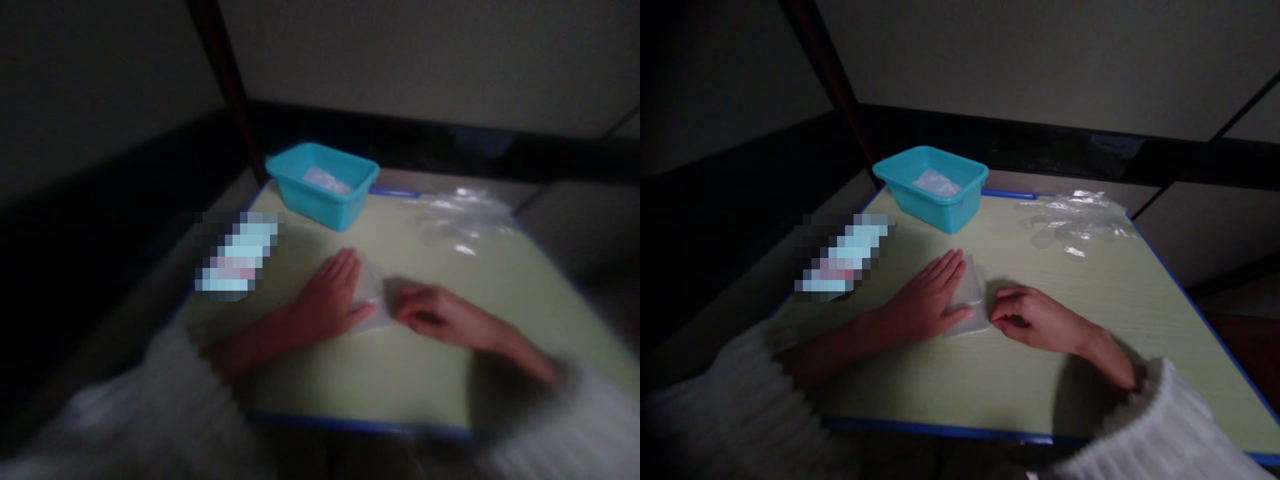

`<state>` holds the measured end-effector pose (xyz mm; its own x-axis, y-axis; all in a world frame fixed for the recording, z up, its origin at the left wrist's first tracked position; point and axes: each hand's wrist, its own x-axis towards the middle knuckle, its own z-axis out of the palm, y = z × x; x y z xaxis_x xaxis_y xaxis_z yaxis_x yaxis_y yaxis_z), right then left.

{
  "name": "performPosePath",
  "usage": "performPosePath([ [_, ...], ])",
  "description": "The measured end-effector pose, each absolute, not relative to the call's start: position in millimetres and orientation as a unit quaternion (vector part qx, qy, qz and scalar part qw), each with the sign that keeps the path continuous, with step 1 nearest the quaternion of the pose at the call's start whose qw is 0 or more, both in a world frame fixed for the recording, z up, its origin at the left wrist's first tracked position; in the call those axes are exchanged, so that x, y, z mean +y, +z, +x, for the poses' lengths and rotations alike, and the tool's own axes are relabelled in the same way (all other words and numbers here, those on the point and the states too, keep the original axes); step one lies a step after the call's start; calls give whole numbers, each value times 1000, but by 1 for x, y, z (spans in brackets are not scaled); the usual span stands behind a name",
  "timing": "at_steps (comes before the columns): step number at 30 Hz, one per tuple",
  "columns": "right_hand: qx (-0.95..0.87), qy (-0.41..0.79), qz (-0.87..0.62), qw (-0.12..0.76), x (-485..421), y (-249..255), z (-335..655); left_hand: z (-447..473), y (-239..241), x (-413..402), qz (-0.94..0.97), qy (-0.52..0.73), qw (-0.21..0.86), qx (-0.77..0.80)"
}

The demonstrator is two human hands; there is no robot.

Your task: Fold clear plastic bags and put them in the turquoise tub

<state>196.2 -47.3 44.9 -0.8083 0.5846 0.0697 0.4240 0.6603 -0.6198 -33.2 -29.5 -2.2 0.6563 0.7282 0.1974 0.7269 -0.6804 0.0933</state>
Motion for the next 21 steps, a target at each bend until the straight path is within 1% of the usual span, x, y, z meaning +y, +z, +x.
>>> performPosePath([
  [8, -917, 257, -281, 122, -47, 45, 197, -35, -9, -24, 920, 103, 11, 378],
  [14, -936, 197, -259, 136, -48, 45, 200, -31, -12, -17, 923, 118, 15, 367],
  [17, -943, 180, -254, 118, -47, 46, 201, -29, -11, -15, 920, 112, 17, 376],
  [21, -947, 191, -238, 96, -48, 48, 203, -26, -9, -15, 916, 110, 17, 385],
])
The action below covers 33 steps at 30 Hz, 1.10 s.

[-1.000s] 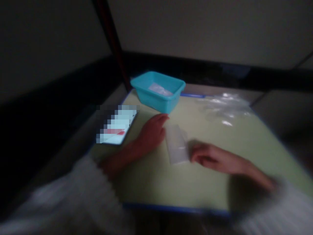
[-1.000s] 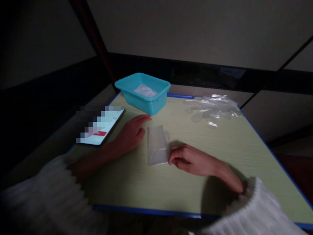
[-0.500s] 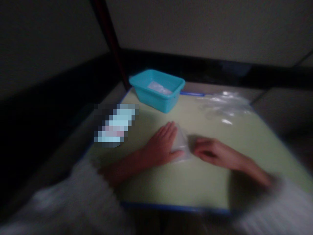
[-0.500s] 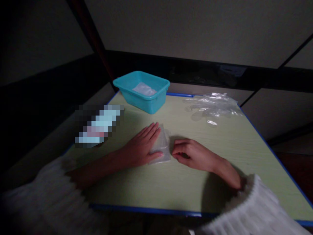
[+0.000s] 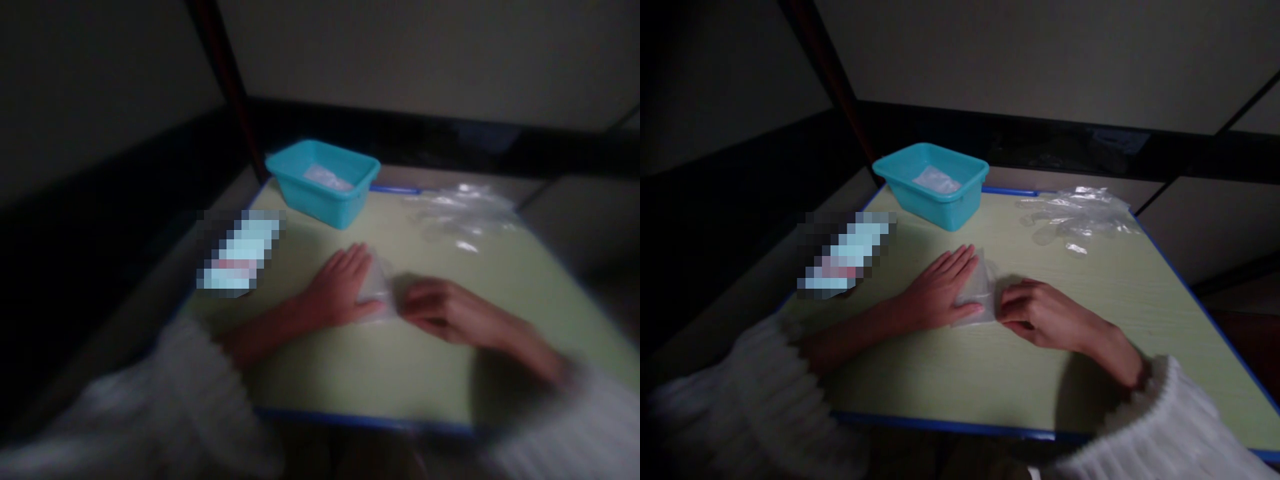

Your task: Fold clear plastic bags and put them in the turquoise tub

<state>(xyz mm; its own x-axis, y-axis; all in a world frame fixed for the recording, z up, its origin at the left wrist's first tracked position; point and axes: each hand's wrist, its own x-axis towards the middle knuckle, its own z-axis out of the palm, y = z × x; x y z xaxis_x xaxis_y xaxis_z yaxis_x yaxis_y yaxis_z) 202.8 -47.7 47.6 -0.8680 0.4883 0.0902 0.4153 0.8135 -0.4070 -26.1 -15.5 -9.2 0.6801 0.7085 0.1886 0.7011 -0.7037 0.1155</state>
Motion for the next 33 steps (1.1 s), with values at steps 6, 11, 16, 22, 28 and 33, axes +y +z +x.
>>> performPosePath([
  [6, -949, 197, -233, 80, -51, 50, 204, -24, -9, -17, 910, 111, 12, 398],
  [11, -955, 169, -226, 91, -52, 50, 208, -25, -11, -16, 911, 119, 4, 394],
  [16, -963, 129, -219, 90, -51, 47, 212, -25, -11, -16, 913, 116, 5, 392],
  [22, -957, 158, -238, 47, -50, 46, 210, -25, -9, -16, 913, 113, 11, 392],
  [28, -949, 182, -252, 43, -51, 47, 209, -35, -8, -15, 925, 108, 22, 362],
  [33, -962, 140, -225, 66, -50, 43, 210, -40, -7, -16, 925, 91, 34, 367],
])
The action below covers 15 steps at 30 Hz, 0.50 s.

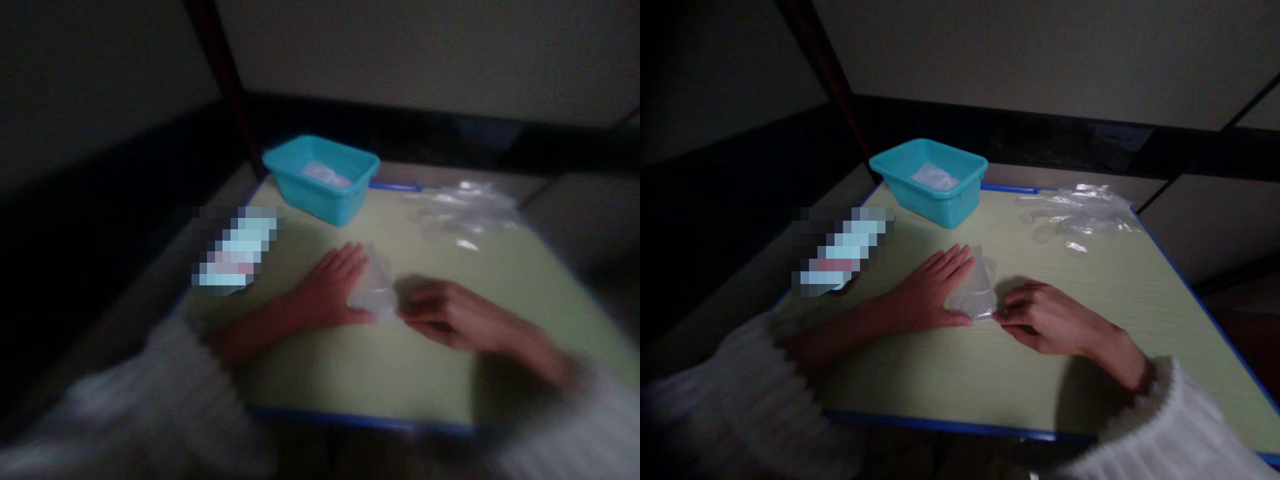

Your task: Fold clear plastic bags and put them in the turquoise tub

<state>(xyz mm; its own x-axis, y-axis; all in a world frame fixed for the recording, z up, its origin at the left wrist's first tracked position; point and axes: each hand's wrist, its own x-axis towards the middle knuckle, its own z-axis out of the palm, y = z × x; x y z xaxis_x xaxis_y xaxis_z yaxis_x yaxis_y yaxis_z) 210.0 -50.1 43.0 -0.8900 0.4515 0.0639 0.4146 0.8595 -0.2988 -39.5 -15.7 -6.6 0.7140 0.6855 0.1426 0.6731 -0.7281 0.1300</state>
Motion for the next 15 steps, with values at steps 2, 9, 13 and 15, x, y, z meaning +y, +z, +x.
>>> performPosePath([
  [2, -968, 93, -209, 102, -49, 40, 210, -39, -6, -16, 925, 89, 37, 368],
  [9, -966, -68, -186, 167, -48, 36, 205, -37, -5, -18, 923, 96, 39, 371],
  [13, -965, -126, -168, 155, -51, 37, 200, -37, -4, -18, 922, 92, 44, 374],
  [15, -965, -133, -166, 152, -53, 36, 198, -36, -3, -18, 922, 94, 46, 372],
])
